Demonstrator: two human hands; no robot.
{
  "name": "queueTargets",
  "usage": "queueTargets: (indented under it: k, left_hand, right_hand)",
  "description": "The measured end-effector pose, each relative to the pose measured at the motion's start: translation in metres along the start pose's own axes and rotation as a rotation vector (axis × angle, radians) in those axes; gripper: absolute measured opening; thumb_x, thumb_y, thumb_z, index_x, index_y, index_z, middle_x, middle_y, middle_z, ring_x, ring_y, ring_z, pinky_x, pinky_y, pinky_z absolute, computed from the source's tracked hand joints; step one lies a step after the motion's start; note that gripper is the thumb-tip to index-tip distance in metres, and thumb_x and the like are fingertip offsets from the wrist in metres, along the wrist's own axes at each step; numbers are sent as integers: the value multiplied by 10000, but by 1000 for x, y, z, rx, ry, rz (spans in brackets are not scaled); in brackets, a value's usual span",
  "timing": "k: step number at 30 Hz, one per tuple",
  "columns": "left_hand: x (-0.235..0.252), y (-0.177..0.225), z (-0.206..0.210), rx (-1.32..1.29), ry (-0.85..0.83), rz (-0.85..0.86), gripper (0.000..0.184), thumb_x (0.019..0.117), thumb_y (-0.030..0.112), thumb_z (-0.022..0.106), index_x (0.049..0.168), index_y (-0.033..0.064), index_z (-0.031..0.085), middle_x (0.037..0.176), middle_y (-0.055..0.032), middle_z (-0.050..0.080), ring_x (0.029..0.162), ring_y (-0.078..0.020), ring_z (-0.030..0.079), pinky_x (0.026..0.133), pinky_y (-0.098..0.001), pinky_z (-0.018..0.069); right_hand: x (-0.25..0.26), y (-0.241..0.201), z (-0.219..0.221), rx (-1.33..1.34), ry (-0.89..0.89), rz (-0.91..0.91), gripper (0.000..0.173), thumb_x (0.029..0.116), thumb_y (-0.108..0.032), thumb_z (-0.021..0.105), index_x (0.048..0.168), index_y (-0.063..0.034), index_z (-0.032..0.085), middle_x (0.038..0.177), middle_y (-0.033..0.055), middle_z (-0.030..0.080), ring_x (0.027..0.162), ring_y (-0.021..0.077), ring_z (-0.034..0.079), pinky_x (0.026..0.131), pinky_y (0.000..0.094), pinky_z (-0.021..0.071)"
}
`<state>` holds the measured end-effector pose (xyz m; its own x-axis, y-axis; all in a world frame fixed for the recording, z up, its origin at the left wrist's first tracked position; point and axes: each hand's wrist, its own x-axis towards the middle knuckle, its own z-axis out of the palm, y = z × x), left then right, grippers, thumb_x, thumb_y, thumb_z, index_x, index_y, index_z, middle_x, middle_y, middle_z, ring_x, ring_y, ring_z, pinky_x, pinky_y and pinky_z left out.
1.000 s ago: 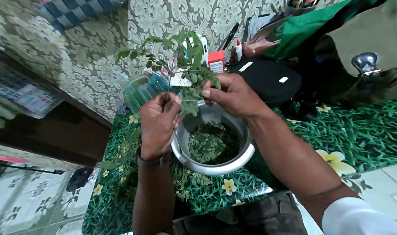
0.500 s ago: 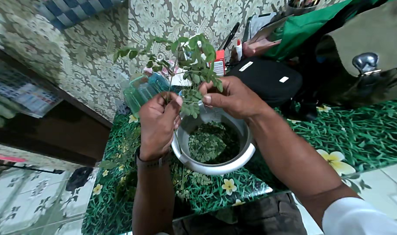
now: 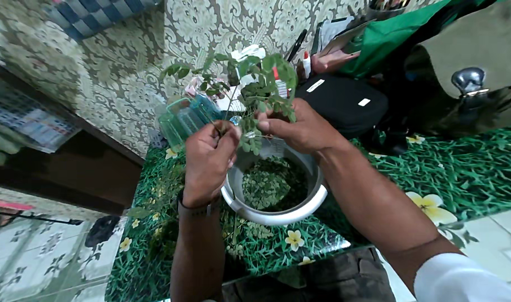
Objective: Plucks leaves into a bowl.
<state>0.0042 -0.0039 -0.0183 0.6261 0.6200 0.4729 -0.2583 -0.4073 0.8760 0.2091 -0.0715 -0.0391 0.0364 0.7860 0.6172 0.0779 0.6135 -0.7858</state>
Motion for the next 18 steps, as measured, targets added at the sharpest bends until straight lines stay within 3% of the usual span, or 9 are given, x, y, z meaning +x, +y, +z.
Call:
queueTargets:
  k: [5,10,14,18]
  left_hand:
    - [1,-2,1,-53,-5,7,97,1014,83,580,973,141,647,674,65,537,471,-7,432,438,-153,415]
    - [1,-3,2,-26,-22,2,90,1010,90,587,967,143,646,669,61,534,470,-10,430,436,-153,412]
    - [1,-4,5,25,-17,-10,85,1006,80,587,981,142,640,681,58,550,489,-11,462,455,-159,437]
    - [1,-2,3,18,4,-21,96,1004,73,578,982,139,644,670,59,540,481,-15,451,451,-160,432]
  right_hand:
    - [-1,1,-3,42,80,-8,104,957,-133,540,930,-123,640,794,-20,602,632,58,547,575,226,500]
    - [0,-1,-3,-28,-99,21,217,945,-251,666,1082,-83,665,946,-28,651,759,29,599,666,217,543]
    - [1,2,3,-27,-28,8,57,920,-127,633,960,-91,651,959,-12,625,736,28,578,632,204,521]
    - [-2,-3,2,126,75,55,87,925,-127,563,945,-155,643,890,-39,640,678,22,572,602,190,519]
